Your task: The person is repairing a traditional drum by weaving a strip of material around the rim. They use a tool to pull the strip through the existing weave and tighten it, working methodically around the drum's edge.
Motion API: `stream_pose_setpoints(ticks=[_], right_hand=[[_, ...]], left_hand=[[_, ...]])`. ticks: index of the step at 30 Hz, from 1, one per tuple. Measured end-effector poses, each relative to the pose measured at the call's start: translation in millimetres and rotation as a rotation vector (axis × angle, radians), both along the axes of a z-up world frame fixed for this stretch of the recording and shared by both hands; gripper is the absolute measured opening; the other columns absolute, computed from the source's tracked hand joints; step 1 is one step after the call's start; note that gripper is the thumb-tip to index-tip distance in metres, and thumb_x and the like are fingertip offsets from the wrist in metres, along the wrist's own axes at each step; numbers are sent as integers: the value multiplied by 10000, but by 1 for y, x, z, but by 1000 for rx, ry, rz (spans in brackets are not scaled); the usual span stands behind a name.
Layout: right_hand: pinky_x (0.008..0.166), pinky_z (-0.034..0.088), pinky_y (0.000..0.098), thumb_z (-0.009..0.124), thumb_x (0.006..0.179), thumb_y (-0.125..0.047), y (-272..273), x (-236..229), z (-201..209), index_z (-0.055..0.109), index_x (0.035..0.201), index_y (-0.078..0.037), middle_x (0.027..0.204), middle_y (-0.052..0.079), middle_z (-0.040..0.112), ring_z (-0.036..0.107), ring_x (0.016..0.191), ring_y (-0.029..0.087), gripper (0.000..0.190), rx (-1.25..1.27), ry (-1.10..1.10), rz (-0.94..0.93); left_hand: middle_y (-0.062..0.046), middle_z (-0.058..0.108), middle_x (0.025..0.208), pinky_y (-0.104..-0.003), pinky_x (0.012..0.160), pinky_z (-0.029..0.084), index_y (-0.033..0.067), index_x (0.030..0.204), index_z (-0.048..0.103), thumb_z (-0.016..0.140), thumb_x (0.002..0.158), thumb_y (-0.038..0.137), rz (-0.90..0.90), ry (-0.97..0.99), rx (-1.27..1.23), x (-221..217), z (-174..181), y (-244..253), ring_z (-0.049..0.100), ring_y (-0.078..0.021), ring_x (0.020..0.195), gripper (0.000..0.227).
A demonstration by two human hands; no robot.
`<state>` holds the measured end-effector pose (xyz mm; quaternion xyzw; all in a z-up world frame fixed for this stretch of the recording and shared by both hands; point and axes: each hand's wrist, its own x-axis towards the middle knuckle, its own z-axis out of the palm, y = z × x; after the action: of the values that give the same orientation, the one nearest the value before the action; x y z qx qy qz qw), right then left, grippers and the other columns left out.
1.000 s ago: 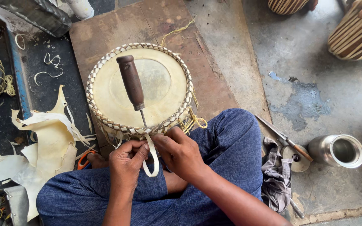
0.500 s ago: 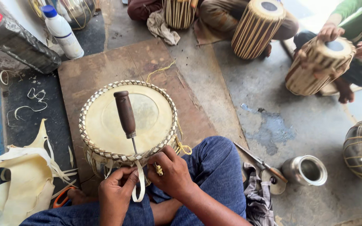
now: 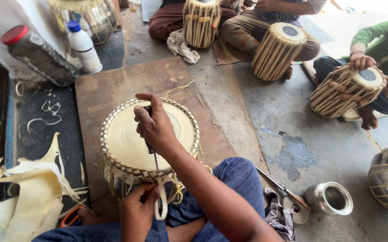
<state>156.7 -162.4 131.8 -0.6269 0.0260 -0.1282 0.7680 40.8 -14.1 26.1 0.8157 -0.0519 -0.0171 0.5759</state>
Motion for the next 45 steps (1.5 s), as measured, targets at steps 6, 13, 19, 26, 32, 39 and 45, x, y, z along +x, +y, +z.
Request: stream_pose_setpoints(ticks=[6,13,19,26,32,39,45], right_hand=[[455,413,286,586,1047,-235,-16,-9,-17,572,1088,-64,730,27,512,471,513,109,176,573,-63,329],[518,417,275,605,1065,-254,-7,-31,-20,549,1267,-79,805,31,522,467,574,103,273,560,-160,383],[462,483,282,586,969,-299,18,-61,-16,331,1491,-171,817,40,601,574,550,134,594,-145,36,-92],[388,349,254,545,1063,-381,25,-64,-16,452,1496,-83,663,37,516,455,428,99,534,276,-56,161],[349,326,266,526,1055,-401,16,-37,-5,487,1451,-59,691,54,512,414,399,104,524,182,-23,32],[362,360,282,533,1074,-387,7,-15,-7,489,1443,-5,685,93,533,441,411,143,534,-24,-75,31],[448,372,309,490,1088,-483,-95,31,120,570,953,-86,650,58,538,490,483,154,427,137,-479,-132]], left_hand=[[-66,662,742,-410,687,506,78,807,647,852,753,189,111,-416,343,-18,7,-2,659,-292,729,239],[-108,564,1156,-566,978,295,219,1137,704,754,746,207,22,-841,649,-19,29,8,484,-341,1151,395],[-53,566,1179,-554,1061,261,259,1245,696,671,830,217,-210,-808,549,-5,31,10,488,-294,1195,417],[-30,570,1080,-551,982,253,276,1094,737,684,752,194,-187,-812,443,-4,16,8,481,-303,1132,355],[-37,548,1058,-553,1004,235,266,1096,730,693,806,206,-154,-815,417,8,28,-6,479,-301,1130,299],[-32,554,1081,-553,999,229,251,1138,732,693,847,201,-163,-797,409,15,34,-8,482,-276,1132,298],[-42,548,1125,-589,1070,217,261,1148,643,699,770,552,-142,-907,307,-21,10,-2,487,-294,1154,481]])
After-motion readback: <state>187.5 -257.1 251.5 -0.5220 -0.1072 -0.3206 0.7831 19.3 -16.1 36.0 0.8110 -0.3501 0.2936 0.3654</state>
